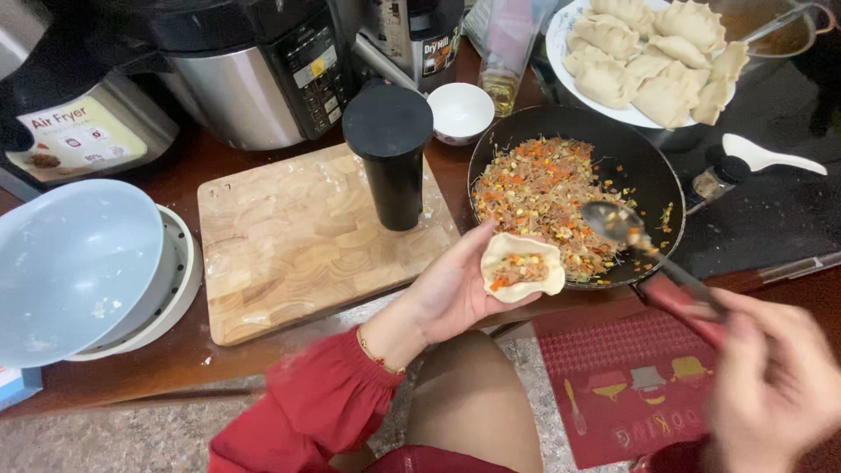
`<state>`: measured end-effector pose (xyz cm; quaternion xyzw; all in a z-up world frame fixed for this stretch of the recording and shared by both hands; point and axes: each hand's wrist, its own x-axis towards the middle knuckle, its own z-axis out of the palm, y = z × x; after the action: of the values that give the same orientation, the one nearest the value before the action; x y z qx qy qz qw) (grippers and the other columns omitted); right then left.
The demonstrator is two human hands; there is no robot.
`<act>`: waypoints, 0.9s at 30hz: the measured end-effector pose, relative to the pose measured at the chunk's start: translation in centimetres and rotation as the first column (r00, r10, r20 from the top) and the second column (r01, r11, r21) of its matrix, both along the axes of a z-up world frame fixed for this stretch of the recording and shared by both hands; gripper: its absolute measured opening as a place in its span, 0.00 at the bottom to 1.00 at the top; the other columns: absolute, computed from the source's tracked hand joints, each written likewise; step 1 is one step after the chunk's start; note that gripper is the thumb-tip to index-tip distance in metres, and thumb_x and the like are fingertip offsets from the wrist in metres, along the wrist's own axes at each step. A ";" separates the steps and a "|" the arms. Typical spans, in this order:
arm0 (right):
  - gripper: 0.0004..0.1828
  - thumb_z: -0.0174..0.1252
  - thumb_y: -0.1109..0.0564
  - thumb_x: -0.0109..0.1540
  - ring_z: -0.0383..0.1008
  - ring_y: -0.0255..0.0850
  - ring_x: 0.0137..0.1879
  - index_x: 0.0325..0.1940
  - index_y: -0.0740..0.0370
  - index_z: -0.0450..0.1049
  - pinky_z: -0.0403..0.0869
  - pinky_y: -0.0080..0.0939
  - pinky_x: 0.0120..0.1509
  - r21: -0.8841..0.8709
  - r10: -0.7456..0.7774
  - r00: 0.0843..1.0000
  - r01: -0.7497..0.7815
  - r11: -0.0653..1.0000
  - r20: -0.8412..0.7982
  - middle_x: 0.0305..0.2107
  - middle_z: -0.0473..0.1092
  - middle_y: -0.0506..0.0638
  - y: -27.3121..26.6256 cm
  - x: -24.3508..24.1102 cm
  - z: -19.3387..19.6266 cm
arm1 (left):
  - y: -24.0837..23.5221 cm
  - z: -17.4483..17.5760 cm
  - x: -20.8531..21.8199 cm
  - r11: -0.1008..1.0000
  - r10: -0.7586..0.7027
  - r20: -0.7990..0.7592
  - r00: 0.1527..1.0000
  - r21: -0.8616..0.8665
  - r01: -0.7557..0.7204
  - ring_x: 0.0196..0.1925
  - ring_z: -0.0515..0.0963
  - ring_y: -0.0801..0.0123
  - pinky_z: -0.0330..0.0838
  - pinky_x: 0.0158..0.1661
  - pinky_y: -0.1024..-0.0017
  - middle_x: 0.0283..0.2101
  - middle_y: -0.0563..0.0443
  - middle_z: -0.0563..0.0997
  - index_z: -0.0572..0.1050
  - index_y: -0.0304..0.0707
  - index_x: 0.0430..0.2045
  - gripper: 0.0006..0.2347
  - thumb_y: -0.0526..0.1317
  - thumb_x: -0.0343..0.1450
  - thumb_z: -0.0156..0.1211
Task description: The person rolls out a piece of dough on a wooden board using a black roller, then holds the flattened dough in one hand and adds a spoonful of filling from a pan before folding and sealing the dumpling.
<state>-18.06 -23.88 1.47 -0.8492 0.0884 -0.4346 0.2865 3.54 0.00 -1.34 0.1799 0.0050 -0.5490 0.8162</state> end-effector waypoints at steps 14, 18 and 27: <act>0.02 0.64 0.73 0.81 0.76 0.63 0.61 0.56 0.81 0.80 0.71 0.60 0.76 -0.126 0.019 1.000 -0.020 0.992 -0.010 0.53 0.78 0.71 4.4 0.0 -2.1 | 5.9 1.5 -9.1 0.973 0.069 0.172 0.983 0.207 -0.104 0.58 0.85 0.61 0.82 0.52 0.68 0.62 0.37 0.83 0.77 0.32 0.65 0.20 0.46 0.82 0.54; 0.06 0.60 0.68 0.73 0.78 0.60 0.49 0.47 0.78 0.79 0.75 0.59 0.64 -0.022 0.233 0.971 -0.232 0.972 0.050 0.44 0.78 0.69 7.9 -1.1 -5.9 | 7.3 -0.5 -11.2 0.960 0.223 0.118 0.968 0.146 -0.239 0.60 0.84 0.60 0.83 0.52 0.64 0.63 0.35 0.82 0.77 0.28 0.65 0.20 0.44 0.82 0.56; 0.12 0.65 0.55 0.68 0.78 0.49 0.62 0.53 0.60 0.78 0.73 0.49 0.71 0.124 0.554 0.618 -0.598 0.792 -0.557 0.53 0.78 0.53 10.9 1.0 -18.8 | 15.9 0.9 -13.4 0.917 0.320 0.203 0.925 0.181 -0.356 0.60 0.83 0.60 0.81 0.55 0.65 0.64 0.34 0.81 0.73 0.25 0.69 0.22 0.44 0.82 0.50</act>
<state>-17.10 -13.02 -17.32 -0.9312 -0.1237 -0.0500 0.3391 -9.86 15.91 -0.43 0.3091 0.0260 -0.3781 0.8722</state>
